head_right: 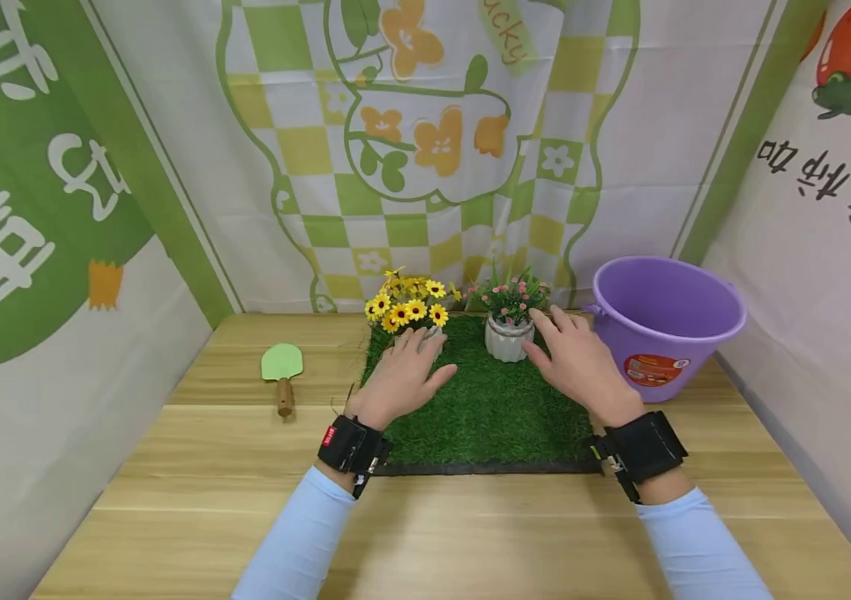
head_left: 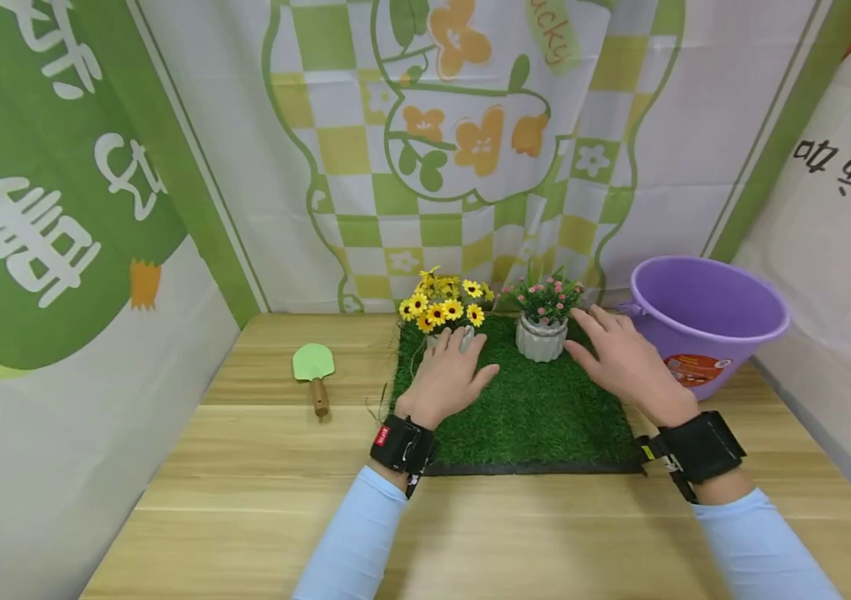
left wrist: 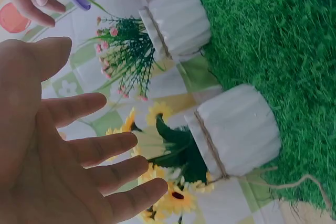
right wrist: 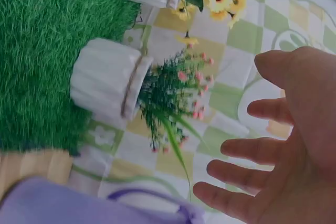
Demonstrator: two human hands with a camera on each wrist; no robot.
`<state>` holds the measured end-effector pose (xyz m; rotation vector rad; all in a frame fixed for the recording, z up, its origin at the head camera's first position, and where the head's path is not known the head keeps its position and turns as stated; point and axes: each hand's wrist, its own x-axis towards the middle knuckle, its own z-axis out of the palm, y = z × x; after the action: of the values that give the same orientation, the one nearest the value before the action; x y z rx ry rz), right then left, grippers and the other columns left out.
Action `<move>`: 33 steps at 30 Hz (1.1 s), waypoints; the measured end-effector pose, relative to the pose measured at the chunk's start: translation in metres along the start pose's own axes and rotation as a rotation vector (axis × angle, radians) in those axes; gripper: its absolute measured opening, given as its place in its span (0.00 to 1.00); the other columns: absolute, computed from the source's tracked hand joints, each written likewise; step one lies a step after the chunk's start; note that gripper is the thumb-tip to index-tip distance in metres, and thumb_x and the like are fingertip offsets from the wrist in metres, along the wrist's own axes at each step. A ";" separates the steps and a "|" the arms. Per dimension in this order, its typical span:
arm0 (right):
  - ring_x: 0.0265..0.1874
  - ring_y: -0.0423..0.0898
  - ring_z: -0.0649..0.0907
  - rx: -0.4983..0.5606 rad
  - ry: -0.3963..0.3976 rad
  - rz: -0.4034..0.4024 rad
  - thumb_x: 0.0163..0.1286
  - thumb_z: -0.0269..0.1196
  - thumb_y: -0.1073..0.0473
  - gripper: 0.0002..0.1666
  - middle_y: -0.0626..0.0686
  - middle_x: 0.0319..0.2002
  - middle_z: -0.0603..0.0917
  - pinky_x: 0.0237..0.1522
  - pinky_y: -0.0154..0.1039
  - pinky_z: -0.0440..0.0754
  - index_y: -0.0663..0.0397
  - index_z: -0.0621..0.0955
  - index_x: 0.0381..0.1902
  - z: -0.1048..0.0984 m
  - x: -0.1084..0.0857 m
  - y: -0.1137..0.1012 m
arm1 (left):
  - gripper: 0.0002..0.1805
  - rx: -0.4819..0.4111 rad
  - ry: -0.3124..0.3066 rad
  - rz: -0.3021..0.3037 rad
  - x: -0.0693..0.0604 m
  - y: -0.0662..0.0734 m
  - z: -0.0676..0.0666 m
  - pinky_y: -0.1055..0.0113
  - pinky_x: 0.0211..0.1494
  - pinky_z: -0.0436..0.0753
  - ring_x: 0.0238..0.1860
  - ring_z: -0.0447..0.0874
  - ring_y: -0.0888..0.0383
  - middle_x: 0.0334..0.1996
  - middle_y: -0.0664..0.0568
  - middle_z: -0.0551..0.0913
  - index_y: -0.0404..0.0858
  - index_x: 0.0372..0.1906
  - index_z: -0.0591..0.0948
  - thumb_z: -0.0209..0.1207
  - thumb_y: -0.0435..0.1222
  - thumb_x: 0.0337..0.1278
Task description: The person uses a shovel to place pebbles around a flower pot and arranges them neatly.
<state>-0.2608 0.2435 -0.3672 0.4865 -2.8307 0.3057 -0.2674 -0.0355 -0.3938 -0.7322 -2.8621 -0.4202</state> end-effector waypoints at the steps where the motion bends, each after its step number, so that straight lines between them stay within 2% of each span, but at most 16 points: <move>1: 0.67 0.73 0.63 0.022 -0.004 0.004 0.78 0.51 0.45 0.35 0.72 0.70 0.62 0.62 0.69 0.65 0.56 0.61 0.75 -0.003 0.001 0.003 | 0.31 -0.004 -0.007 0.003 0.002 0.001 0.001 0.42 0.73 0.61 0.75 0.55 0.36 0.73 0.36 0.60 0.44 0.74 0.62 0.44 0.54 0.75; 7: 0.65 0.74 0.65 0.068 0.067 -0.002 0.77 0.53 0.48 0.34 0.72 0.68 0.65 0.62 0.69 0.64 0.59 0.63 0.73 -0.018 0.000 0.018 | 0.33 0.029 -0.025 0.026 0.010 0.007 0.004 0.44 0.72 0.65 0.75 0.58 0.39 0.73 0.37 0.61 0.46 0.76 0.56 0.43 0.55 0.75; 12: 0.61 0.76 0.67 0.076 0.097 -0.016 0.77 0.54 0.51 0.33 0.73 0.67 0.66 0.62 0.70 0.62 0.62 0.63 0.72 -0.028 -0.002 0.029 | 0.34 0.049 0.009 0.074 0.014 0.017 0.005 0.47 0.71 0.68 0.72 0.64 0.42 0.70 0.39 0.67 0.45 0.77 0.54 0.43 0.54 0.75; 16: 0.61 0.76 0.67 0.092 0.138 -0.017 0.76 0.54 0.53 0.33 0.76 0.65 0.67 0.62 0.70 0.60 0.67 0.63 0.71 -0.037 -0.006 0.042 | 0.33 0.062 0.059 0.154 0.017 0.024 0.009 0.54 0.66 0.74 0.65 0.74 0.47 0.66 0.41 0.72 0.42 0.77 0.55 0.43 0.52 0.76; 20: 0.63 0.75 0.65 0.106 0.185 0.039 0.77 0.53 0.52 0.33 0.76 0.65 0.66 0.64 0.70 0.57 0.68 0.64 0.70 -0.050 -0.012 0.058 | 0.32 0.050 0.096 0.225 0.020 0.031 0.013 0.58 0.60 0.78 0.60 0.78 0.50 0.64 0.44 0.74 0.41 0.77 0.55 0.42 0.50 0.77; 26: 0.64 0.77 0.62 0.092 0.215 0.111 0.77 0.50 0.50 0.34 0.76 0.65 0.65 0.65 0.71 0.53 0.68 0.63 0.71 -0.062 -0.019 0.077 | 0.31 0.047 0.118 0.237 0.022 0.038 0.018 0.59 0.56 0.80 0.56 0.81 0.51 0.62 0.44 0.76 0.41 0.76 0.57 0.43 0.49 0.77; 29: 0.64 0.78 0.61 0.064 0.239 0.170 0.76 0.49 0.49 0.35 0.77 0.65 0.65 0.63 0.72 0.52 0.67 0.62 0.71 -0.065 -0.024 0.088 | 0.31 0.049 0.129 0.260 0.024 0.043 0.021 0.60 0.53 0.81 0.54 0.82 0.51 0.60 0.44 0.78 0.40 0.75 0.57 0.43 0.49 0.77; 33: 0.65 0.80 0.58 0.082 0.240 0.232 0.76 0.48 0.48 0.37 0.77 0.67 0.62 0.63 0.73 0.52 0.68 0.59 0.72 -0.068 -0.030 0.103 | 0.30 0.061 0.143 0.289 0.027 0.051 0.025 0.61 0.50 0.82 0.51 0.83 0.52 0.57 0.45 0.80 0.41 0.75 0.58 0.44 0.49 0.76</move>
<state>-0.2552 0.3641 -0.3284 0.1249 -2.6468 0.4905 -0.2679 0.0266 -0.3998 -1.0391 -2.5723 -0.3272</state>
